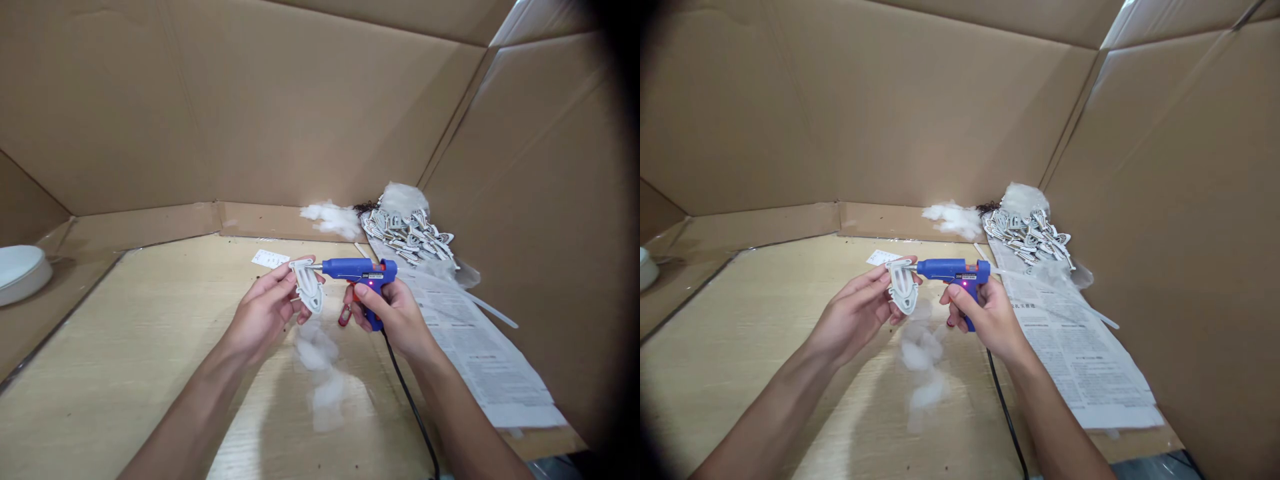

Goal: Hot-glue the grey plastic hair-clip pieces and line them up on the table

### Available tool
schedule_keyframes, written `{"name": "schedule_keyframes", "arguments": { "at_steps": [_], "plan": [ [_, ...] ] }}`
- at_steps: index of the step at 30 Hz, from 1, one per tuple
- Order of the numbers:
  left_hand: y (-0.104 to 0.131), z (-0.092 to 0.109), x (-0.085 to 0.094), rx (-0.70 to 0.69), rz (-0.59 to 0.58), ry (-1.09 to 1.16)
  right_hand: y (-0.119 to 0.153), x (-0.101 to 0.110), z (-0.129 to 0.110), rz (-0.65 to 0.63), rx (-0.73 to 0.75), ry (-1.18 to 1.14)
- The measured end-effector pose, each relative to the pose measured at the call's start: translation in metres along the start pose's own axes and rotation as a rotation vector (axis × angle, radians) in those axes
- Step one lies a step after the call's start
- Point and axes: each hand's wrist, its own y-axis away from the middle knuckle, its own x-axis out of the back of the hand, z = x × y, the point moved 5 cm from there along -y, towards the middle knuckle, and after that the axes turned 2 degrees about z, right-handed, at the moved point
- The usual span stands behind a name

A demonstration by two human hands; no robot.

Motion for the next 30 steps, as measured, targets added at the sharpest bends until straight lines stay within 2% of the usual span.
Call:
{"name": "schedule_keyframes", "arguments": {
  "at_steps": [30],
  "plan": [
    [0.0013, -0.0009, -0.0015, 0.012, -0.01, 0.004, -0.0007, 0.001, 0.0001, -0.02, -0.029, 0.036]
  ]
}}
